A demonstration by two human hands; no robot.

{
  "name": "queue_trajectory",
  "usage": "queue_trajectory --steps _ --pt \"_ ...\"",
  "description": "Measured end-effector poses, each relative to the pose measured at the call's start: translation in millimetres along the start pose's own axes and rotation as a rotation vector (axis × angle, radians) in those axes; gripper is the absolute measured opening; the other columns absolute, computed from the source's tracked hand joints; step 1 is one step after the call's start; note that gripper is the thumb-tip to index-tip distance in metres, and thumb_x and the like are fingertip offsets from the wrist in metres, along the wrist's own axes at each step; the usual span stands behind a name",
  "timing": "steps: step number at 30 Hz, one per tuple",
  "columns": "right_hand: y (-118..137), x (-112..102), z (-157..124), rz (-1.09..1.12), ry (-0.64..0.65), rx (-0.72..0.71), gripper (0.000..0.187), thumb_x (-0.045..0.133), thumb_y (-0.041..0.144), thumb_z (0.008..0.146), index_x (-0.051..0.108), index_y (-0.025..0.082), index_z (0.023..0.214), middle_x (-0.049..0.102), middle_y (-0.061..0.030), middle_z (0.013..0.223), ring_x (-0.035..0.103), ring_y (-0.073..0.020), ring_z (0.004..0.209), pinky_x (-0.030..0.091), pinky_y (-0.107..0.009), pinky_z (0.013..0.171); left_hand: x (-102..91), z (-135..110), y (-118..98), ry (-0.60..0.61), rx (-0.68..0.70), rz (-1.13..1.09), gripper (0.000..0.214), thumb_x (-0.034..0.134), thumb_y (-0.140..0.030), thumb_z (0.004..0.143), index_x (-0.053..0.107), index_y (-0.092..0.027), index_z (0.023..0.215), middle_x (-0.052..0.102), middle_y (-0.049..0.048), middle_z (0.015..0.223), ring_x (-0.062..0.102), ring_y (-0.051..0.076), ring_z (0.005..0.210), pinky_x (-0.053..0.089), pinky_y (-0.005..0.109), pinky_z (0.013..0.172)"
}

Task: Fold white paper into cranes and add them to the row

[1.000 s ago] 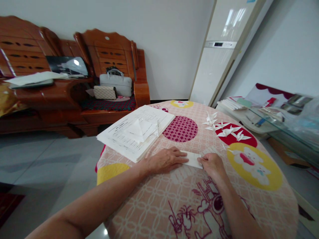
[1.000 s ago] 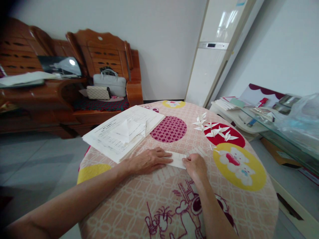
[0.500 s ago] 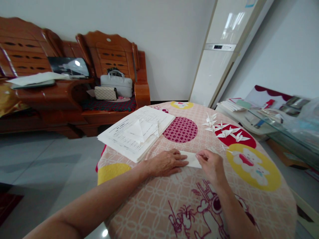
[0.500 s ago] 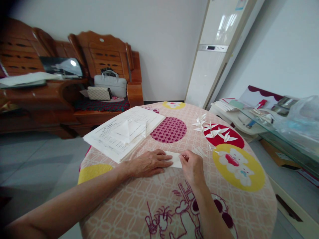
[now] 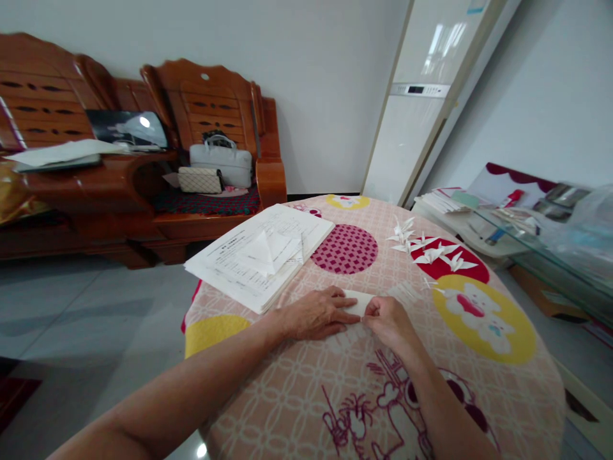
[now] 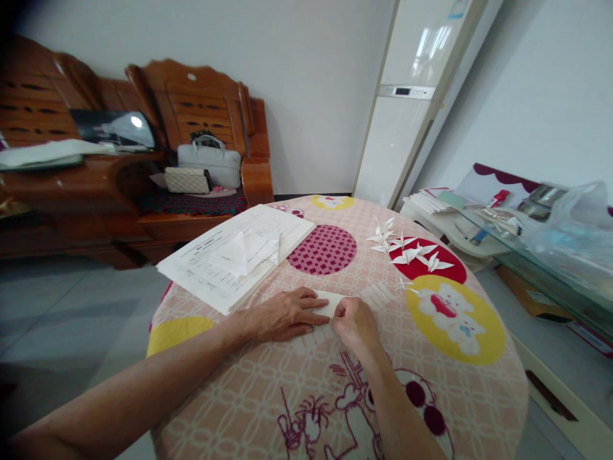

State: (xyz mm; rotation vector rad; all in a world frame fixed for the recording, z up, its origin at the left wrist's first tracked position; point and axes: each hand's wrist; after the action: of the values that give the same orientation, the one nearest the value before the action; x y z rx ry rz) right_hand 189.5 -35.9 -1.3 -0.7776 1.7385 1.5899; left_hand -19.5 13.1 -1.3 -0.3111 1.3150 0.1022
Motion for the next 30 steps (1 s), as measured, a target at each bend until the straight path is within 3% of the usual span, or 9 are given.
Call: queue_trajectory --steps 8,11,14,18,21,30 --pt "-33 -30 -2 0.051 0.060 0.156 0.010 0.056 0.010 0.060 0.057 0.018 0.053 0.051 0.0034 0.039 0.045 -0.0104 0.036 0.028 -0.021 0.040 2.5 -1 1 -0.017 -0.008 -0.010 0.035 0.049 -0.031 0.093 0.060 -0.027 0.127 0.055 0.0091 0.135 0.049 0.028 0.118 0.044 0.040 0.097" --pt "-37 -38 -2 0.197 0.036 0.166 0.004 0.058 0.017 0.061 0.057 0.019 0.057 0.049 0.0044 0.039 0.044 -0.0106 0.035 0.029 -0.021 0.037 2.3 0 0 -0.014 -0.010 0.001 0.035 0.048 -0.032 0.094 0.060 -0.027 0.127 0.055 0.0091 0.135 0.049 0.028 0.118 0.044 0.040 0.097" --pt "-26 -29 -1 0.409 0.014 0.049 0.009 0.058 0.027 0.066 0.059 0.019 0.068 0.056 0.0033 0.049 0.047 -0.0109 0.039 0.035 -0.021 0.038 2.5 0 -1 -0.007 -0.013 0.009 0.036 0.048 -0.033 0.094 0.059 -0.029 0.128 0.055 0.0087 0.135 0.049 0.027 0.117 0.045 0.040 0.096" --pt "-10 -7 2 0.344 0.060 -0.062 0.005 0.056 0.023 0.067 0.060 0.018 0.067 0.054 0.0034 0.050 0.046 -0.0101 0.041 0.034 -0.021 0.041 3.6 1 -1 -0.013 -0.014 0.021 0.034 0.049 -0.033 0.093 0.060 -0.029 0.125 0.055 0.0084 0.135 0.050 0.028 0.117 0.045 0.039 0.095" --pt "-10 0 4 0.255 0.084 -0.064 0.003 0.057 0.018 0.066 0.060 0.018 0.068 0.056 0.0029 0.052 0.047 -0.0102 0.044 0.034 -0.020 0.043 2.9 0 1 -0.028 0.000 0.003 0.031 0.048 -0.032 0.094 0.063 -0.026 0.120 0.058 0.0081 0.132 0.052 0.027 0.117 0.044 0.038 0.097" --pt "-17 0 6 0.290 0.090 -0.060 0.003 0.057 0.017 0.067 0.060 0.018 0.069 0.056 0.0036 0.052 0.045 -0.0092 0.044 0.033 -0.019 0.043 -10.1 -17 12 -0.086 0.001 -0.140 0.023 0.049 -0.021 0.093 0.070 -0.021 0.102 0.069 0.0100 0.111 0.060 0.021 0.105 0.047 0.032 0.092"
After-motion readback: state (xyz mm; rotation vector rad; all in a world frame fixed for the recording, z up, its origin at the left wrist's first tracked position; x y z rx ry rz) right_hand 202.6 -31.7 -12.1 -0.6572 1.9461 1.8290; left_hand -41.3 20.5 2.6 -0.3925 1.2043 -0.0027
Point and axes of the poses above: each hand's wrist, its own z-axis towards the middle knuckle, its own x-axis out of the palm, y = z × x
